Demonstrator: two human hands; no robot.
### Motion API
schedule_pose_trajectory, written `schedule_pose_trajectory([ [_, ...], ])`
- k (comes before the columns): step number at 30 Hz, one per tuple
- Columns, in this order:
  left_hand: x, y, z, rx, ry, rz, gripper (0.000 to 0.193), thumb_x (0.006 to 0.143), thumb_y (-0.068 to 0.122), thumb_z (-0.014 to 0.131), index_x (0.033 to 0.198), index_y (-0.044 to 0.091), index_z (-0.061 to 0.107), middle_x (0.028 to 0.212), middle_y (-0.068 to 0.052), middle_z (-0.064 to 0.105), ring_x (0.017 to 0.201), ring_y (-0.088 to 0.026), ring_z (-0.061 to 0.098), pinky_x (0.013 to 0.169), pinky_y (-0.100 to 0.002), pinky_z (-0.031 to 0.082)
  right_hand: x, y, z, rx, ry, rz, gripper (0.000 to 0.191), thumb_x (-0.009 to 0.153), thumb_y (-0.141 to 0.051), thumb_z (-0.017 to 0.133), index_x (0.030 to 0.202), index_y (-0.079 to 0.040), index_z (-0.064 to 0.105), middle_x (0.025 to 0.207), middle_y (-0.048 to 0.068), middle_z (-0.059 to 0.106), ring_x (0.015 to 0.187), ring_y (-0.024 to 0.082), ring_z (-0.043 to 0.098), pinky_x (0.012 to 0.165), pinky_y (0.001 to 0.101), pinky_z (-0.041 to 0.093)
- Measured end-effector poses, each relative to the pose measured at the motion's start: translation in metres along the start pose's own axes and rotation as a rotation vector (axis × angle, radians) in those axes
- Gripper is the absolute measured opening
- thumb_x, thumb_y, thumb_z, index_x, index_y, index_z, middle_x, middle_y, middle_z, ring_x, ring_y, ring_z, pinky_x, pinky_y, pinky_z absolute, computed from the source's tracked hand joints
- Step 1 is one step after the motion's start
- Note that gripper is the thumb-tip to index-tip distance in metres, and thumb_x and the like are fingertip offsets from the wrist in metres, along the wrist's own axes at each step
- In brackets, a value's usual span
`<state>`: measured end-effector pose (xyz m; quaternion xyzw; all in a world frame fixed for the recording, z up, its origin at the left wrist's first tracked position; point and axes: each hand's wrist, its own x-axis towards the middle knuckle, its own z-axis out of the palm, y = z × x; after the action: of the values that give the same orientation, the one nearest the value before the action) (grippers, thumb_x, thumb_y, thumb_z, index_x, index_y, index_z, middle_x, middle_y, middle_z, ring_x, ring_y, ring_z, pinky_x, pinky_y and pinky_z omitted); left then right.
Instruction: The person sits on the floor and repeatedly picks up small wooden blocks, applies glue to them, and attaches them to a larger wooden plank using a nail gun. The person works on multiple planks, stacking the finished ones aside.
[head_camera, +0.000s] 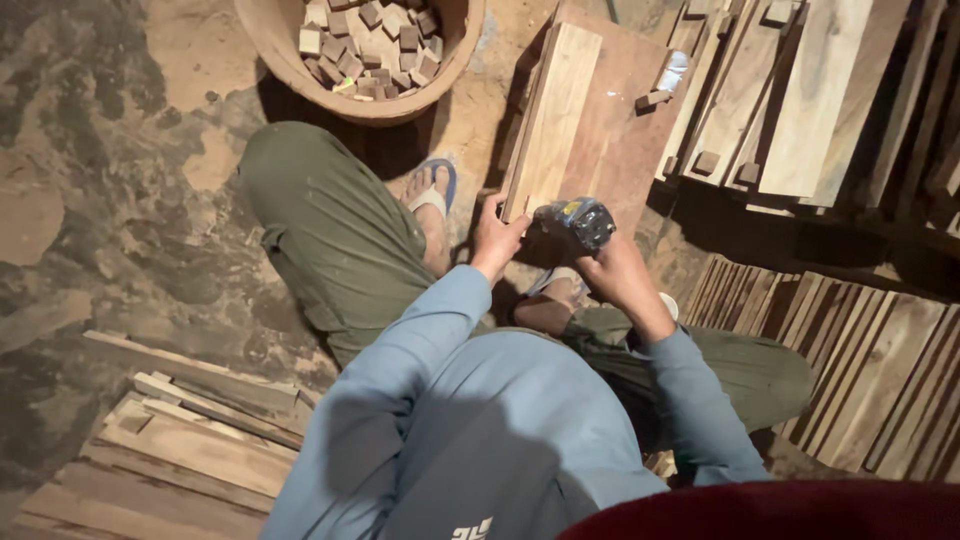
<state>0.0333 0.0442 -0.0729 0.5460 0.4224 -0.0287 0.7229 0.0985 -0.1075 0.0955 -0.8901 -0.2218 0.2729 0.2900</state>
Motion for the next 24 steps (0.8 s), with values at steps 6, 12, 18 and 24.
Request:
schedule_pose_trajectory([
  [6, 0.002, 0.001, 0.0, -0.11, -0.033, 0.032, 0.055, 0.082, 0.014, 0.077, 0.132, 0.01, 0.054, 0.095, -0.011, 0.069, 0.067, -0.017, 0.066, 0.05, -0.032, 0.056, -0.004, 0.018, -0.007, 0.05, 0.173, -0.055, 0.05, 0.079, -0.008, 0.065, 0.128, -0.001, 0.062, 0.114, 0.025, 0.07, 0.11, 0.041, 0.068, 0.092, 0.0428, 0.053],
  [12, 0.003, -0.001, 0.004, -0.137, -0.054, -0.006, 0.059, 0.083, 0.013, 0.076, 0.133, 0.008, 0.046, 0.099, -0.013, 0.07, 0.075, -0.02, 0.073, 0.054, -0.034, 0.062, 0.029, 0.05, -0.017, 0.087, 0.505, -0.099, 0.066, 0.084, -0.006, 0.07, 0.145, -0.002, 0.044, 0.128, 0.026, 0.061, 0.114, 0.042, 0.064, 0.092, 0.0424, 0.051],
  [18, 0.002, 0.0, 0.001, -0.176, -0.011, -0.015, 0.057, 0.085, 0.016, 0.075, 0.131, 0.006, 0.044, 0.097, -0.014, 0.071, 0.07, -0.019, 0.072, 0.05, -0.029, 0.058, 0.059, 0.075, 0.016, -0.532, 0.517, -0.355, 0.073, 0.076, 0.004, 0.072, 0.143, -0.021, 0.057, 0.129, 0.018, 0.059, 0.109, 0.039, 0.063, 0.091, 0.05, 0.051],
  [24, 0.017, 0.003, 0.001, -0.204, 0.029, -0.133, 0.062, 0.084, 0.016, 0.077, 0.134, 0.005, 0.042, 0.091, -0.016, 0.069, 0.064, -0.021, 0.067, 0.048, -0.032, 0.055, 0.062, 0.083, -0.01, -0.368, 0.258, -0.286, 0.068, 0.074, -0.011, 0.077, 0.14, -0.012, 0.059, 0.127, 0.02, 0.056, 0.109, 0.042, 0.054, 0.09, 0.0546, 0.041],
])
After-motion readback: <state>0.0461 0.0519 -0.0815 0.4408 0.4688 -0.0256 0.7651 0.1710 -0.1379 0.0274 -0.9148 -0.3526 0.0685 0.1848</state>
